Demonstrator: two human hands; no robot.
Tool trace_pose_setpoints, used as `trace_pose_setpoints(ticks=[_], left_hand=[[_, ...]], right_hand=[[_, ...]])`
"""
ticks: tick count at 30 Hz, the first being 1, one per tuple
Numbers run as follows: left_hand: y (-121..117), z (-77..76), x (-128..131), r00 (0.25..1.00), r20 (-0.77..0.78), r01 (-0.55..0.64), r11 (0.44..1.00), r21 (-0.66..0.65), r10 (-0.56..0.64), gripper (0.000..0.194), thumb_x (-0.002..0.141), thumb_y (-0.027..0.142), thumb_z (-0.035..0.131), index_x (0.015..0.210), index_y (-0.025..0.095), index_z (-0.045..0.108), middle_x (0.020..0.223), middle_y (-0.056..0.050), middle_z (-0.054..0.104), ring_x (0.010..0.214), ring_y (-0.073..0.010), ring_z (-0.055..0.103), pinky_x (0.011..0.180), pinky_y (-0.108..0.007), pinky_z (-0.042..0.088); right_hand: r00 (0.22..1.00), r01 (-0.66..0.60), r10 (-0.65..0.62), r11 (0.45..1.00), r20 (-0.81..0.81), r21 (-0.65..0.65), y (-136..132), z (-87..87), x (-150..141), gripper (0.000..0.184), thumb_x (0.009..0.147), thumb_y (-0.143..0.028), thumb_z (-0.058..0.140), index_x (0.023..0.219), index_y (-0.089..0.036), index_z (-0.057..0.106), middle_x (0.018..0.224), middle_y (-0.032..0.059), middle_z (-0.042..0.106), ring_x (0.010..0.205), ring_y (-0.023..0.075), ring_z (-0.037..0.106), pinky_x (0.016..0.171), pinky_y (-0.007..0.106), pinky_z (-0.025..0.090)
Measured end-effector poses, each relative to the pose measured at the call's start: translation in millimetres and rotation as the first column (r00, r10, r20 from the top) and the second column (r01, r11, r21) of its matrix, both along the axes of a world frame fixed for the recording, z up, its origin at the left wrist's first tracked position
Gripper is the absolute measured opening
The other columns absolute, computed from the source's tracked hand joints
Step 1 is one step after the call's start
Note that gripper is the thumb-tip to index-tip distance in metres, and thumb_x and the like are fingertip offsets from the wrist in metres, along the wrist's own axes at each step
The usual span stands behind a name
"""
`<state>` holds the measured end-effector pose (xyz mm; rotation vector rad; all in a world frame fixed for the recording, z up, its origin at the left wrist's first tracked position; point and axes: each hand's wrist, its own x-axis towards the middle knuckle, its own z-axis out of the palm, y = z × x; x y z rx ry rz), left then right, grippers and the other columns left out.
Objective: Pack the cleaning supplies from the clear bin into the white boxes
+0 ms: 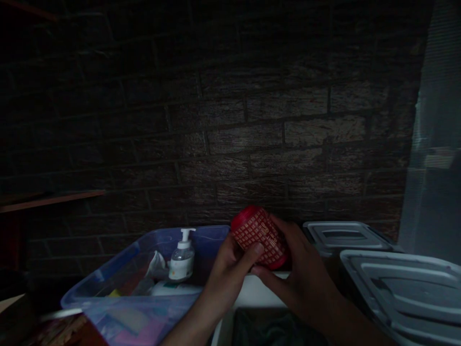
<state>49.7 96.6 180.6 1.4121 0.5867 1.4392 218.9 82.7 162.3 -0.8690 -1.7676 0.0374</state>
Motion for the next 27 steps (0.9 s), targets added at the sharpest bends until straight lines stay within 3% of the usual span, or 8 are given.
trace_pose_setpoints(ticks=[6, 9, 12, 16, 18, 21, 26, 27], left_hand=[[5, 1.0, -2, 0.991, 0.125, 0.058, 0.998, -0.019, -0.055, 0.044, 0.084, 0.033, 0.082, 0.122, 0.016, 0.069, 0.117, -0.012, 0.076, 0.115, -0.0307, 0.069, 0.11, -0.046, 0.048], [0, -0.3, 3, 0.969, 0.232, 0.1, 0.993, -0.062, -0.083, 0.048, 0.08, 0.032, 0.085, 0.124, 0.018, 0.069, 0.119, -0.012, 0.075, 0.121, -0.0318, 0.067, 0.112, -0.047, 0.046], [-2, -2.3, 4, 0.966, 0.254, 0.087, 0.989, -0.118, -0.055, 0.051, 0.078, 0.032, 0.087, 0.125, 0.019, 0.07, 0.119, -0.011, 0.076, 0.121, -0.031, 0.067, 0.11, -0.044, 0.048], [-1, -0.8, 1, 0.972, 0.232, 0.071, 0.982, -0.172, -0.03, 0.047, 0.076, 0.032, 0.089, 0.117, 0.016, 0.073, 0.108, -0.012, 0.078, 0.103, -0.0296, 0.074, 0.094, -0.04, 0.057], [-2, 1.8, 1, 0.965, 0.262, 0.081, 0.982, -0.169, -0.034, 0.047, 0.077, 0.031, 0.088, 0.119, 0.016, 0.073, 0.108, -0.011, 0.078, 0.102, -0.0297, 0.074, 0.093, -0.04, 0.058], [-4, 4.0, 2, 0.955, 0.285, 0.118, 0.984, -0.133, -0.076, 0.048, 0.081, 0.031, 0.084, 0.125, 0.017, 0.072, 0.11, -0.012, 0.078, 0.108, -0.0313, 0.073, 0.098, -0.042, 0.056], [-5, 0.2, 4, 0.959, 0.265, 0.131, 0.987, -0.092, -0.102, 0.049, 0.083, 0.034, 0.082, 0.128, 0.018, 0.07, 0.118, -0.012, 0.076, 0.117, -0.0324, 0.069, 0.108, -0.046, 0.05], [-4, -1.3, 5, 0.963, 0.256, 0.116, 0.989, -0.092, -0.09, 0.048, 0.083, 0.035, 0.082, 0.126, 0.018, 0.07, 0.118, -0.012, 0.076, 0.118, -0.0322, 0.068, 0.109, -0.046, 0.048]], right_hand=[[0.986, -0.115, 0.108, 0.992, -0.126, -0.052, 1, 0.9, 2, 0.06, 0.1, -0.035, 0.064, 0.155, -0.025, 0.044, 0.148, 0.0123, 0.056, 0.132, 0.0305, 0.057, 0.111, 0.05, 0.05], [0.983, -0.139, 0.133, 0.989, -0.125, -0.043, 0, 4.1, 1, 0.052, 0.097, -0.033, 0.069, 0.146, -0.027, 0.053, 0.135, 0.0085, 0.065, 0.118, 0.0263, 0.065, 0.1, 0.042, 0.057], [0.993, -0.102, 0.102, 0.995, -0.059, 0.012, -4, 6.7, 0, 0.056, 0.091, -0.032, 0.077, 0.142, -0.031, 0.055, 0.131, 0.0046, 0.066, 0.116, 0.0235, 0.065, 0.099, 0.037, 0.057], [0.986, -0.156, 0.155, 0.988, -0.061, -0.012, -5, 6.5, -1, 0.065, 0.085, -0.035, 0.084, 0.143, -0.032, 0.054, 0.137, 0.0039, 0.062, 0.122, 0.0237, 0.061, 0.104, 0.037, 0.054], [0.963, -0.231, 0.214, 0.969, -0.161, -0.091, -4, 5.7, -1, 0.06, 0.09, -0.037, 0.079, 0.144, -0.034, 0.052, 0.139, 0.0035, 0.061, 0.121, 0.022, 0.063, 0.1, 0.035, 0.057], [0.918, -0.336, 0.282, 0.926, -0.278, -0.173, -2, 5.7, -1, 0.054, 0.097, -0.039, 0.071, 0.147, -0.033, 0.051, 0.141, 0.0037, 0.061, 0.124, 0.0213, 0.062, 0.105, 0.036, 0.055], [0.79, -0.554, 0.418, 0.8, -0.449, -0.229, -1, 8.3, -4, 0.05, 0.096, -0.039, 0.074, 0.141, -0.028, 0.056, 0.129, 0.0052, 0.068, 0.115, 0.0224, 0.067, 0.101, 0.038, 0.057], [0.776, -0.557, 0.41, 0.802, -0.479, -0.216, -1, 8.2, -5, 0.05, 0.094, -0.038, 0.076, 0.138, -0.026, 0.057, 0.126, 0.0058, 0.069, 0.112, 0.0227, 0.068, 0.099, 0.038, 0.058]])
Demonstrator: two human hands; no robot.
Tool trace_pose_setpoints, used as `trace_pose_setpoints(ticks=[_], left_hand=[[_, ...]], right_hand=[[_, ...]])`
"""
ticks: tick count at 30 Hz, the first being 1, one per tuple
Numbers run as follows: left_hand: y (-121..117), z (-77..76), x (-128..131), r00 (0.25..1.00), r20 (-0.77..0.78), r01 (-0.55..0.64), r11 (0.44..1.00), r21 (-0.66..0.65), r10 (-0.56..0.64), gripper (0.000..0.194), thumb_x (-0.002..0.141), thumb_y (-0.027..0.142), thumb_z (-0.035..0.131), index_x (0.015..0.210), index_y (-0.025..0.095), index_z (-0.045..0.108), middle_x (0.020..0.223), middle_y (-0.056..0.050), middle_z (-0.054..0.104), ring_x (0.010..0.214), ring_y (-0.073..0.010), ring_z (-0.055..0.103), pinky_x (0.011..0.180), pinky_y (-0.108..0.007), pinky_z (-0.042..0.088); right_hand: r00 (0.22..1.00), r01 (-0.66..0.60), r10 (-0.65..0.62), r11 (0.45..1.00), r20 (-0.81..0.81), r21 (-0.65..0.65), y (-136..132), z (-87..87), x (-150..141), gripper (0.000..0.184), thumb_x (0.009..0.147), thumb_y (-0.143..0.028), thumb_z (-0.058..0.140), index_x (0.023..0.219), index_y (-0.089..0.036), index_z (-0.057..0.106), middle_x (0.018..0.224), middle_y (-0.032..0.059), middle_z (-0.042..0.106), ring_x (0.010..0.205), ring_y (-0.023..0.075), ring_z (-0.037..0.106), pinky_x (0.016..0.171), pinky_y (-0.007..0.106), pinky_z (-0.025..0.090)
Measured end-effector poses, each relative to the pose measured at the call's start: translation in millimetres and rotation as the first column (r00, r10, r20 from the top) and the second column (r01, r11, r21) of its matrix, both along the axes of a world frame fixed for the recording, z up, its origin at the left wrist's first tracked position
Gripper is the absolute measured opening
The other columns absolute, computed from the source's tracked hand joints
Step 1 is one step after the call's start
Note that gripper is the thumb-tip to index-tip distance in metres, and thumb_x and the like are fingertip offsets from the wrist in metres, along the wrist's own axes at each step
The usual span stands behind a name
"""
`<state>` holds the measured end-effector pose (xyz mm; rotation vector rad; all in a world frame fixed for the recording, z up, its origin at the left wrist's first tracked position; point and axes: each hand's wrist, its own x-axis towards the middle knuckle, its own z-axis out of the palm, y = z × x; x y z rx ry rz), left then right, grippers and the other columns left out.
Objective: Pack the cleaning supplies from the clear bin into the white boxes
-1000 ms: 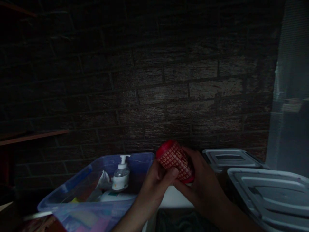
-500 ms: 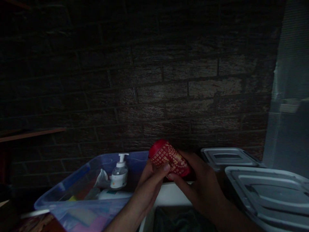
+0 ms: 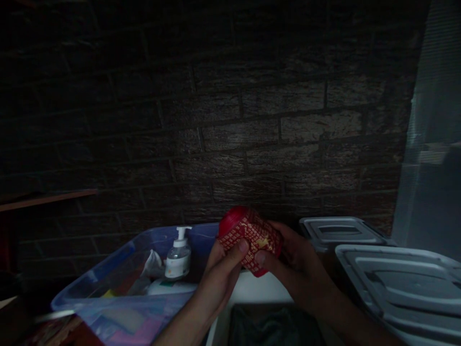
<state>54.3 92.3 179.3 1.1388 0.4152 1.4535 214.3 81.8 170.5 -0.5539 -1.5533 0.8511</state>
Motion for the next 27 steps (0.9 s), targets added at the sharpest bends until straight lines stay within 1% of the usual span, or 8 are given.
trace_pose_setpoints(ticks=[3, 5, 7, 13, 15, 19, 21, 27], left_hand=[[2.6, -5.0, 0.1, 0.997, -0.05, -0.053, 0.998, 0.019, 0.054, 0.047, 0.082, 0.036, 0.084, 0.122, 0.017, 0.07, 0.116, -0.012, 0.076, 0.116, -0.031, 0.068, 0.109, -0.046, 0.047], [3.9, -7.7, -0.7, 0.994, -0.08, -0.075, 0.996, 0.052, 0.079, 0.052, 0.08, 0.036, 0.086, 0.125, 0.018, 0.067, 0.114, -0.011, 0.076, 0.112, -0.0299, 0.07, 0.105, -0.045, 0.05], [4.2, -8.4, -1.5, 0.992, -0.083, -0.09, 0.993, 0.078, 0.096, 0.06, 0.078, 0.033, 0.087, 0.132, 0.02, 0.063, 0.113, -0.01, 0.076, 0.108, -0.0288, 0.071, 0.101, -0.043, 0.052], [1.4, -2.0, 0.3, 0.991, -0.048, -0.119, 0.991, 0.059, 0.122, 0.077, 0.076, 0.026, 0.089, 0.144, 0.021, 0.054, 0.112, -0.009, 0.076, 0.105, -0.0287, 0.072, 0.094, -0.039, 0.055], [0.6, -1.8, 0.6, 0.991, -0.072, -0.106, 0.993, 0.054, 0.11, 0.077, 0.077, 0.028, 0.088, 0.146, 0.021, 0.053, 0.112, -0.01, 0.077, 0.104, -0.029, 0.072, 0.092, -0.039, 0.056], [-0.4, -6.1, -1.1, 0.986, -0.121, -0.104, 0.993, 0.063, 0.111, 0.074, 0.078, 0.033, 0.087, 0.144, 0.021, 0.055, 0.112, -0.011, 0.077, 0.103, -0.029, 0.072, 0.089, -0.039, 0.057], [-0.2, -7.8, -2.5, 0.986, -0.122, -0.103, 0.992, 0.079, 0.112, 0.072, 0.078, 0.036, 0.087, 0.142, 0.02, 0.056, 0.113, -0.012, 0.077, 0.1, -0.029, 0.073, 0.087, -0.039, 0.058], [3.6, -5.4, -5.1, 0.974, -0.17, -0.123, 0.98, 0.16, 0.15, 0.072, 0.074, 0.025, 0.09, 0.139, 0.024, 0.059, 0.128, -0.01, 0.072, 0.119, -0.0307, 0.067, 0.102, -0.039, 0.054]], right_hand=[[0.981, 0.193, -0.194, 0.978, 0.013, 0.081, 1.0, -2.4, 1.4, 0.054, 0.086, -0.034, 0.083, 0.131, -0.023, 0.057, 0.12, 0.0074, 0.069, 0.107, 0.0239, 0.068, 0.091, 0.037, 0.059], [0.931, 0.334, -0.354, 0.923, 0.084, 0.191, 0.8, -4.5, 3.5, 0.057, 0.081, -0.032, 0.086, 0.13, -0.023, 0.058, 0.12, 0.0078, 0.068, 0.105, 0.0245, 0.067, 0.089, 0.037, 0.059], [0.888, 0.389, -0.437, 0.879, 0.143, 0.275, 0.1, -5.9, 5.4, 0.06, 0.079, -0.032, 0.087, 0.13, -0.023, 0.057, 0.121, 0.0085, 0.066, 0.105, 0.0253, 0.066, 0.089, 0.038, 0.058], [0.868, 0.367, -0.452, 0.862, 0.203, 0.349, -0.4, -3.7, 6.7, 0.07, 0.086, -0.034, 0.081, 0.147, -0.028, 0.047, 0.137, 0.0081, 0.059, 0.119, 0.0254, 0.062, 0.099, 0.039, 0.055], [0.869, 0.363, -0.452, 0.859, 0.202, 0.361, -0.9, -1.5, 7.4, 0.066, 0.087, -0.035, 0.081, 0.145, -0.03, 0.051, 0.135, 0.0057, 0.061, 0.119, 0.0244, 0.062, 0.1, 0.038, 0.054], [0.889, 0.334, -0.421, 0.866, 0.181, 0.372, -4.8, 1.9, 8.8, 0.046, 0.091, -0.03, 0.077, 0.133, -0.032, 0.06, 0.122, 0.0025, 0.067, 0.107, 0.0221, 0.065, 0.088, 0.033, 0.056], [0.889, 0.322, -0.413, 0.871, 0.197, 0.371, -6.5, 2.1, 8.2, 0.045, 0.091, -0.028, 0.076, 0.133, -0.031, 0.059, 0.121, 0.0031, 0.067, 0.106, 0.0223, 0.066, 0.087, 0.033, 0.056], [0.822, 0.372, -0.503, 0.829, 0.267, 0.417, -3.9, 1.4, 5.4, 0.064, 0.089, -0.033, 0.077, 0.147, -0.026, 0.05, 0.138, 0.0101, 0.062, 0.122, 0.0283, 0.062, 0.102, 0.041, 0.055]])
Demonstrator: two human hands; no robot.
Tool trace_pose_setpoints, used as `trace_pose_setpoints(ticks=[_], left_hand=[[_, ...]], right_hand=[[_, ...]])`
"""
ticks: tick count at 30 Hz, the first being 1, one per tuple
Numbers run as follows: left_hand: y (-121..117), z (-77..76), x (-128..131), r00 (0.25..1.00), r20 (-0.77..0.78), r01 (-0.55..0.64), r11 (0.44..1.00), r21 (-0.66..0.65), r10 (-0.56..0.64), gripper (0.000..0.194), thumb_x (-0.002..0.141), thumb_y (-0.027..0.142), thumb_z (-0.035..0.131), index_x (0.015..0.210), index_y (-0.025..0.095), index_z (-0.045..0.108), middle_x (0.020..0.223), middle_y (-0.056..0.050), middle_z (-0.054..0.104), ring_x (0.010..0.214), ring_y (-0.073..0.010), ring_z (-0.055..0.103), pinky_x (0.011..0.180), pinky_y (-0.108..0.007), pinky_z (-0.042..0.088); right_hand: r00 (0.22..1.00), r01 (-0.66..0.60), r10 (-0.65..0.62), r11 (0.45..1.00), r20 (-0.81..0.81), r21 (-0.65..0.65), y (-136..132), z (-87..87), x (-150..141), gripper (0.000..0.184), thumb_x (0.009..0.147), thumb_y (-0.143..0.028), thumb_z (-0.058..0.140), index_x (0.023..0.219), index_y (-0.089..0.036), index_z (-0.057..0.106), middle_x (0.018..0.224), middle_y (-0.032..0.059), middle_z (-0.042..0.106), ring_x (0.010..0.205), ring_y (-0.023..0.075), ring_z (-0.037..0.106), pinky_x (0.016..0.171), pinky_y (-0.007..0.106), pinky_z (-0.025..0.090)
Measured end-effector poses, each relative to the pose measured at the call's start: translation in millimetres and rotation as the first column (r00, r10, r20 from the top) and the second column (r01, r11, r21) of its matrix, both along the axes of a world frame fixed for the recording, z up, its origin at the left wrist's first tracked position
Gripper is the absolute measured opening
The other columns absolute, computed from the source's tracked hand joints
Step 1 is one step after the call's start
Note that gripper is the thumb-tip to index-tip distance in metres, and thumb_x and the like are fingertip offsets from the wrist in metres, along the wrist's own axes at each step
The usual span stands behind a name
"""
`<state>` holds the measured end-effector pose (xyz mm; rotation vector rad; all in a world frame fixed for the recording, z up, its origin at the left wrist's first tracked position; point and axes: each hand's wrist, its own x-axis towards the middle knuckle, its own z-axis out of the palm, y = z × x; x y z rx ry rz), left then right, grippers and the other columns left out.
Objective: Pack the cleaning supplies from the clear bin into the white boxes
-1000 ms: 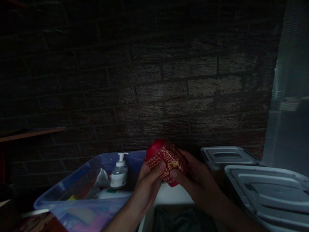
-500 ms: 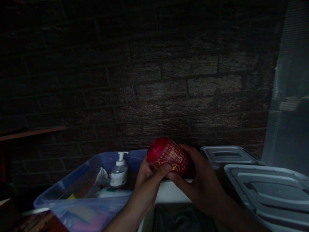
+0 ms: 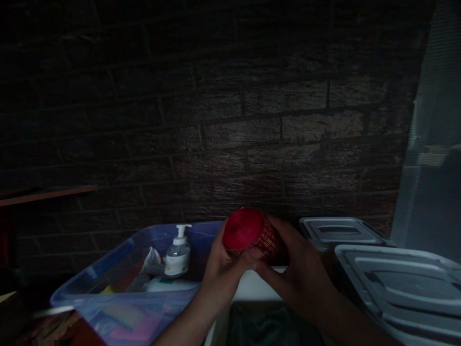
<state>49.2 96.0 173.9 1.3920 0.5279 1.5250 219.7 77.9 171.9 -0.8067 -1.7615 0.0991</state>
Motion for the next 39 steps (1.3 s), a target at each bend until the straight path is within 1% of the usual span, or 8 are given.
trace_pose_setpoints(ticks=[7, 13, 17, 21, 27, 30, 36, 39], left_hand=[[-5, 2.5, 4, 0.997, -0.054, -0.057, 0.995, 0.077, 0.061, 0.073, 0.067, 0.019, 0.093, 0.133, 0.025, 0.062, 0.126, -0.008, 0.073, 0.116, -0.0295, 0.069, 0.1, -0.036, 0.054], [-12, 1.7, 15, 0.995, 0.023, -0.093, 0.995, 0.021, 0.093, 0.111, 0.059, 0.017, 0.097, 0.152, 0.03, 0.038, 0.136, -0.01, 0.068, 0.123, -0.0317, 0.066, 0.103, -0.039, 0.053], [-6, -1.1, 14, 0.996, 0.081, -0.027, 0.999, -0.026, 0.029, 0.09, 0.076, 0.023, 0.089, 0.151, 0.029, 0.041, 0.139, -0.009, 0.066, 0.127, -0.0273, 0.064, 0.107, -0.037, 0.05], [-1, 0.8, 8, 0.969, 0.234, 0.108, 0.985, -0.137, -0.074, 0.052, 0.09, 0.037, 0.077, 0.138, 0.025, 0.061, 0.13, -0.009, 0.072, 0.126, -0.0284, 0.064, 0.108, -0.039, 0.05], [0, 1.9, 2, 0.965, 0.254, 0.102, 0.981, -0.165, -0.058, 0.038, 0.075, 0.037, 0.089, 0.106, 0.02, 0.075, 0.1, -0.006, 0.078, 0.089, -0.0223, 0.074, 0.08, -0.032, 0.059], [1, 1.0, 2, 0.973, 0.231, 0.056, 0.98, -0.189, -0.011, 0.042, 0.073, 0.031, 0.09, 0.109, 0.018, 0.074, 0.094, -0.006, 0.078, 0.083, -0.022, 0.074, 0.075, -0.03, 0.06], [-3, -0.2, 0, 0.972, 0.233, 0.081, 0.962, -0.262, -0.018, 0.053, 0.074, 0.026, 0.087, 0.123, 0.017, 0.07, 0.097, -0.01, 0.079, 0.097, -0.0309, 0.076, 0.085, -0.039, 0.061], [-6, -0.3, -1, 0.974, 0.21, 0.135, 0.965, -0.223, -0.088, 0.057, 0.073, 0.03, 0.086, 0.125, 0.016, 0.07, 0.099, -0.011, 0.079, 0.099, -0.0336, 0.075, 0.088, -0.042, 0.061]], right_hand=[[0.999, -0.034, 0.035, 0.999, -0.019, 0.033, -2, -0.7, 7, 0.05, 0.09, -0.027, 0.077, 0.136, -0.032, 0.058, 0.124, 0.0028, 0.07, 0.109, 0.0231, 0.069, 0.093, 0.034, 0.058], [0.989, 0.138, -0.142, 0.987, 0.04, 0.08, 3, -7.9, 8, 0.049, 0.083, -0.025, 0.078, 0.127, -0.027, 0.058, 0.115, 0.0048, 0.07, 0.102, 0.0276, 0.068, 0.086, 0.042, 0.058], [0.977, 0.201, -0.209, 0.97, 0.044, 0.139, 4, -6.6, 3, 0.05, 0.086, -0.037, 0.079, 0.13, -0.025, 0.058, 0.116, 0.0094, 0.067, 0.105, 0.0305, 0.065, 0.087, 0.047, 0.058], [0.997, 0.04, -0.044, 0.996, 0.058, 0.075, -1, -1.4, 1, 0.057, 0.094, -0.031, 0.071, 0.148, -0.029, 0.052, 0.139, 0.0089, 0.058, 0.125, 0.0277, 0.057, 0.104, 0.043, 0.053], [0.974, -0.105, 0.092, 0.993, 0.207, 0.052, -10, 2.9, 2, 0.056, 0.101, -0.023, 0.06, 0.155, -0.032, 0.047, 0.147, 0.0056, 0.052, 0.135, 0.0242, 0.049, 0.115, 0.042, 0.046], [0.966, -0.129, 0.112, 0.99, 0.234, 0.058, -13, 3.2, 4, 0.059, 0.098, -0.019, 0.062, 0.153, -0.03, 0.048, 0.147, 0.0054, 0.052, 0.135, 0.0246, 0.049, 0.116, 0.043, 0.045], [0.972, -0.112, 0.112, 0.994, -0.207, 0.011, -5, -7.0, 0, 0.032, 0.098, -0.021, 0.061, 0.128, -0.029, 0.063, 0.118, 0.0061, 0.066, 0.103, 0.0208, 0.067, 0.078, 0.03, 0.064], [0.942, -0.204, 0.162, 0.972, -0.295, -0.116, 0, -12.7, -3, 0.045, 0.097, -0.031, 0.067, 0.14, -0.027, 0.055, 0.124, 0.0095, 0.067, 0.106, 0.0236, 0.07, 0.079, 0.033, 0.066]])
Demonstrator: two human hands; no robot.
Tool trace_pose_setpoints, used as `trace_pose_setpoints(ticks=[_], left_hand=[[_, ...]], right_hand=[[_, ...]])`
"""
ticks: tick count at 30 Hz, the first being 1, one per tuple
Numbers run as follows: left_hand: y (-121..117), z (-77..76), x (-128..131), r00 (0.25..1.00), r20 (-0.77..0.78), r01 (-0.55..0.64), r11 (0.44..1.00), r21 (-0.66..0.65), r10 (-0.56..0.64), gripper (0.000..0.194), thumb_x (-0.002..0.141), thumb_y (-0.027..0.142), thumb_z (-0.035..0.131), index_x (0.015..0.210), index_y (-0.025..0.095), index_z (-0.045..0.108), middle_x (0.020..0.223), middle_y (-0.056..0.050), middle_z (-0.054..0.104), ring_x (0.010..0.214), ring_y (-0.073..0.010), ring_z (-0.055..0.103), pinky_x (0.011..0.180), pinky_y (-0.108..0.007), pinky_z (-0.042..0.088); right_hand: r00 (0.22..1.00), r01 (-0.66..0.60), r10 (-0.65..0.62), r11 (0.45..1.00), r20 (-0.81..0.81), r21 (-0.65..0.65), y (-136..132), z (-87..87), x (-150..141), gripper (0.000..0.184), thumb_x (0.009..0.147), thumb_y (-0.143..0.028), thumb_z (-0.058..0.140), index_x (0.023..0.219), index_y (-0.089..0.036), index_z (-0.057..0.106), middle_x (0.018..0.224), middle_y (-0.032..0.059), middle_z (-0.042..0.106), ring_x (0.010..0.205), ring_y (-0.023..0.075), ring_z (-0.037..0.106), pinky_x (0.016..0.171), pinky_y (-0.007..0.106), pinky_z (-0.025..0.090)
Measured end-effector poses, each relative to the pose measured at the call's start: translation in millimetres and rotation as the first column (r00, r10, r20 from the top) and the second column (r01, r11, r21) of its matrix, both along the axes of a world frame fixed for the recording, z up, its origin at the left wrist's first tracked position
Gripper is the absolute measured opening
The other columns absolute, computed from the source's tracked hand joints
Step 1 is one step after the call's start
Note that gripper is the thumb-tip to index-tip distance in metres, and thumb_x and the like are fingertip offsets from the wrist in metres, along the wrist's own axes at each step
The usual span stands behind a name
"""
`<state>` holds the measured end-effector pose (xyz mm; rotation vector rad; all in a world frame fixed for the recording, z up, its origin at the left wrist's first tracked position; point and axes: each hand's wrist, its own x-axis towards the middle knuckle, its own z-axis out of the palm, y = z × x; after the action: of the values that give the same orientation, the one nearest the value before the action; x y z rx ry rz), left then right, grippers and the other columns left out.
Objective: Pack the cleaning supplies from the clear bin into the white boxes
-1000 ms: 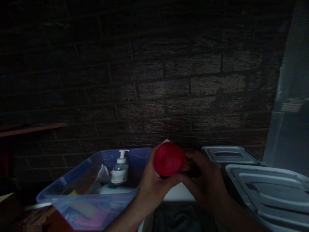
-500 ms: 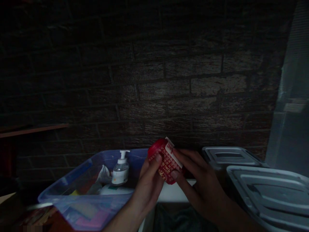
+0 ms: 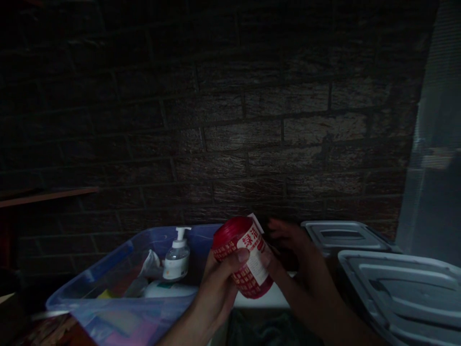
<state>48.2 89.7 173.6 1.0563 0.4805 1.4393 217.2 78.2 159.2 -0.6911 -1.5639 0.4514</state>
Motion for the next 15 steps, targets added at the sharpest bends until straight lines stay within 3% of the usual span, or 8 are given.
trace_pose_setpoints(ticks=[3, 5, 9, 12, 15], left_hand=[[-1, -0.8, 0, 1.0, -0.016, 0.021, 0.999, 0.039, -0.021, 0.064, 0.072, 0.036, 0.087, 0.13, 0.017, 0.068, 0.103, -0.012, 0.079, 0.101, -0.0346, 0.075, 0.09, -0.043, 0.059], [0, -1.9, 2, 0.999, -0.037, -0.009, 1.0, 0.025, 0.01, 0.066, 0.074, 0.041, 0.087, 0.132, 0.018, 0.066, 0.104, -0.012, 0.079, 0.103, -0.0344, 0.074, 0.092, -0.044, 0.058], [1, -3.7, 11, 0.986, -0.082, -0.142, 0.989, 0.033, 0.144, 0.062, 0.083, 0.044, 0.082, 0.136, 0.019, 0.061, 0.119, -0.011, 0.076, 0.116, -0.0316, 0.069, 0.104, -0.043, 0.051], [-1, -4.9, 16, 0.984, -0.102, -0.138, 0.984, 0.109, 0.149, 0.062, 0.089, 0.041, 0.078, 0.143, 0.024, 0.054, 0.131, -0.01, 0.072, 0.125, -0.0286, 0.064, 0.109, -0.042, 0.047], [-3, -6.8, 16, 0.981, -0.115, -0.136, 0.978, 0.16, 0.155, 0.07, 0.09, 0.037, 0.078, 0.151, 0.027, 0.045, 0.13, -0.008, 0.072, 0.118, -0.0264, 0.068, 0.103, -0.039, 0.051]], right_hand=[[0.99, -0.082, 0.095, 0.99, 0.108, -0.114, -2, 0.3, -1, 0.053, 0.097, -0.039, 0.069, 0.146, -0.027, 0.055, 0.124, 0.0083, 0.069, 0.103, 0.0244, 0.071, 0.085, 0.036, 0.065], [0.983, -0.067, 0.083, 0.992, 0.164, -0.105, -6, 4.1, 0, 0.057, 0.095, -0.039, 0.072, 0.147, -0.029, 0.054, 0.121, 0.0061, 0.071, 0.101, 0.0239, 0.072, 0.086, 0.036, 0.065], [0.977, -0.01, 0.014, 1.0, 0.214, -0.02, -8, 10.7, 2, 0.061, 0.096, -0.034, 0.07, 0.154, -0.029, 0.048, 0.137, 0.0063, 0.066, 0.111, 0.0244, 0.07, 0.093, 0.037, 0.063], [0.947, 0.111, -0.142, 0.986, 0.288, 0.124, -4, 7.9, 4, 0.069, 0.098, -0.03, 0.067, 0.16, -0.03, 0.039, 0.153, 0.0055, 0.053, 0.132, 0.0264, 0.059, 0.109, 0.042, 0.055], [0.898, 0.11, -0.19, 0.97, 0.397, 0.215, -1, 3.9, 4, 0.076, 0.099, -0.028, 0.065, 0.164, -0.034, 0.028, 0.16, 0.0027, 0.046, 0.141, 0.025, 0.051, 0.115, 0.043, 0.051]])
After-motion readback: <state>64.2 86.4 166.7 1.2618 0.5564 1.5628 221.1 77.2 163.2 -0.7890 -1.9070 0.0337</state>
